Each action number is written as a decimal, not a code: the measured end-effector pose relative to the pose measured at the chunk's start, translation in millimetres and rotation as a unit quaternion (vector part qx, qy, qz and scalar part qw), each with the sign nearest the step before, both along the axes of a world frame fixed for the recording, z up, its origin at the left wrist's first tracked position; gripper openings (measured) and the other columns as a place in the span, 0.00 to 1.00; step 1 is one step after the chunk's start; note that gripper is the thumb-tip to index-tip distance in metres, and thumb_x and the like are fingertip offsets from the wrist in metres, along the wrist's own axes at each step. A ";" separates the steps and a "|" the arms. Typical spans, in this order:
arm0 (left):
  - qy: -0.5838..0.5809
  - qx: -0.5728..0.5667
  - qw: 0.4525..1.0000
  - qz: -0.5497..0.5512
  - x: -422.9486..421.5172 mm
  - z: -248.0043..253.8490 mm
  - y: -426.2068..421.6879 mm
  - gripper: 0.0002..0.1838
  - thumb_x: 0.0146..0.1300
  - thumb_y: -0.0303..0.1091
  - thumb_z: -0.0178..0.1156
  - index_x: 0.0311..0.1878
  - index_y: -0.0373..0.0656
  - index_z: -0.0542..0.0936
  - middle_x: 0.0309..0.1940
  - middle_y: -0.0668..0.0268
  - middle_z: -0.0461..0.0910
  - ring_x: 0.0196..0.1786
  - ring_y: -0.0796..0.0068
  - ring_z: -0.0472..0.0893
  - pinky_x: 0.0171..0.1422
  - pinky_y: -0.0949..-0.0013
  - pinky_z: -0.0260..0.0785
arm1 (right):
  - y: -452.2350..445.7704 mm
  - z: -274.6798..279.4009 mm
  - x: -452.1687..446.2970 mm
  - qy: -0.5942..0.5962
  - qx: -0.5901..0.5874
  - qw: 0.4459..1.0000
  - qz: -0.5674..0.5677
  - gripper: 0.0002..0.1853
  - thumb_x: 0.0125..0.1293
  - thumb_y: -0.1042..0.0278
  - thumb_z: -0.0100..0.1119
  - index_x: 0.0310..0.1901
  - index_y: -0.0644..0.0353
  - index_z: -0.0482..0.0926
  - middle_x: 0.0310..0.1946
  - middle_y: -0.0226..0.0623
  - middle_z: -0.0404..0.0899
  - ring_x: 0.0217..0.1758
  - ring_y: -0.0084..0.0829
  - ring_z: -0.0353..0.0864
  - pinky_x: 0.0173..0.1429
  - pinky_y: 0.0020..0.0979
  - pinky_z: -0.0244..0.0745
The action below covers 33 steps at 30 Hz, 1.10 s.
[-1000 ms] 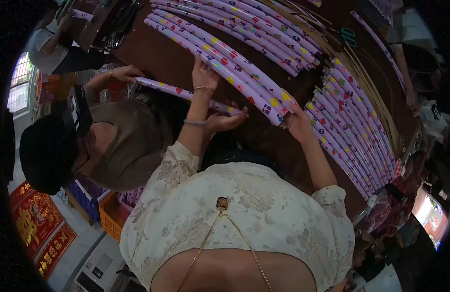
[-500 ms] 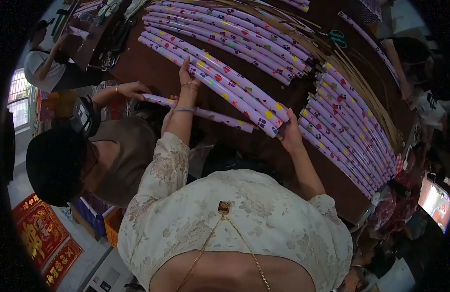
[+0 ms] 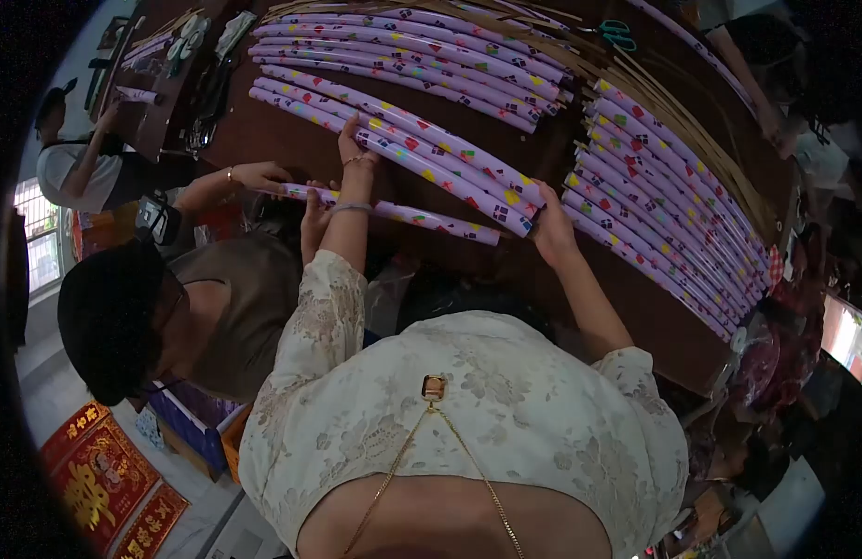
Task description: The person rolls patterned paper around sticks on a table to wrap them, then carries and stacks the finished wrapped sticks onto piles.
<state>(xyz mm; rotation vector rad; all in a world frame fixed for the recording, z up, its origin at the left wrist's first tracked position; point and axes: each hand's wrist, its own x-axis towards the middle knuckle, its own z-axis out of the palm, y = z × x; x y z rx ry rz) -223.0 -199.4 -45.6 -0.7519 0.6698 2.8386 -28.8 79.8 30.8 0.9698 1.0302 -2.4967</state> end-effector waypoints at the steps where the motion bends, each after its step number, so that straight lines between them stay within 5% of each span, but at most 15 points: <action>1: -0.013 0.008 1.000 0.011 -1.0 -5.2 -1.7 0.16 0.47 0.28 0.59 0.42 0.38 0.72 0.37 0.59 0.75 0.44 0.60 0.75 0.55 0.53 0.66 | -2.7 -6.5 1.8 0.000 0.000 1.000 -0.002 0.19 0.65 0.55 0.42 0.54 0.52 0.63 0.53 0.36 0.63 0.55 0.31 0.64 0.55 0.34 0.65; 3: -0.040 0.000 0.999 0.029 -4.8 -8.6 -1.4 0.17 0.47 0.29 0.59 0.43 0.39 0.72 0.38 0.59 0.75 0.44 0.59 0.75 0.55 0.54 0.65 | -6.7 -15.4 1.5 -0.001 0.123 0.992 -0.022 0.17 0.65 0.57 0.44 0.53 0.53 0.63 0.49 0.34 0.64 0.52 0.29 0.65 0.53 0.32 0.66; 6: -0.015 0.011 1.000 -0.004 -5.6 -9.5 -3.6 0.17 0.48 0.30 0.59 0.44 0.38 0.72 0.39 0.59 0.75 0.46 0.60 0.74 0.56 0.55 0.64 | -13.5 -11.3 -0.9 0.007 0.145 0.989 -0.018 0.16 0.65 0.60 0.45 0.53 0.53 0.62 0.46 0.32 0.64 0.50 0.26 0.65 0.52 0.27 0.65; 8: 0.000 0.033 0.999 -0.006 -11.9 -24.0 -10.1 0.24 0.48 0.28 0.58 0.51 0.37 0.68 0.48 0.54 0.71 0.53 0.55 0.69 0.63 0.52 0.55 | -12.9 -25.9 0.5 0.038 0.182 0.982 -0.028 0.20 0.63 0.59 0.49 0.54 0.54 0.60 0.47 0.34 0.63 0.50 0.26 0.64 0.54 0.25 0.63; 13: 0.000 0.022 1.000 -0.002 -9.4 1.0 -4.3 0.23 0.48 0.29 0.59 0.50 0.37 0.69 0.48 0.55 0.71 0.53 0.56 0.69 0.63 0.53 0.56 | -16.2 -14.0 4.6 0.122 0.372 0.917 0.076 0.30 0.54 0.64 0.60 0.56 0.55 0.56 0.47 0.38 0.63 0.50 0.27 0.64 0.54 0.26 0.62; 18: -0.012 0.027 1.000 -0.011 -4.4 18.7 3.5 0.18 0.47 0.29 0.60 0.45 0.40 0.72 0.42 0.60 0.74 0.48 0.60 0.72 0.59 0.56 0.61 | -11.9 8.4 9.8 0.119 0.333 0.935 0.033 0.30 0.52 0.69 0.63 0.54 0.58 0.58 0.45 0.38 0.65 0.48 0.27 0.67 0.51 0.26 0.66; 29: 0.062 0.019 0.998 -0.025 55.9 87.9 74.5 0.18 0.46 0.30 0.61 0.43 0.41 0.72 0.39 0.62 0.75 0.44 0.62 0.75 0.53 0.56 0.67 | 61.0 -11.8 72.3 0.158 0.395 0.905 -0.026 0.24 0.61 0.61 0.52 0.57 0.58 0.59 0.48 0.37 0.65 0.50 0.29 0.64 0.57 0.27 0.58; 31: 0.079 -0.010 0.997 -0.018 69.0 102.2 90.2 0.18 0.46 0.30 0.62 0.42 0.40 0.72 0.37 0.62 0.76 0.43 0.63 0.75 0.52 0.57 0.67 | 43.0 39.9 77.5 0.103 0.317 0.937 -0.109 0.21 0.64 0.61 0.47 0.56 0.59 0.59 0.49 0.39 0.65 0.51 0.27 0.66 0.55 0.27 0.63; 33: 0.056 -0.015 0.998 -0.030 84.2 116.7 105.8 0.18 0.47 0.31 0.61 0.42 0.38 0.72 0.36 0.61 0.76 0.41 0.62 0.76 0.51 0.57 0.68 | 72.8 -7.4 105.6 0.144 0.417 0.893 -0.092 0.22 0.65 0.55 0.46 0.56 0.59 0.62 0.51 0.39 0.62 0.54 0.28 0.61 0.59 0.27 0.55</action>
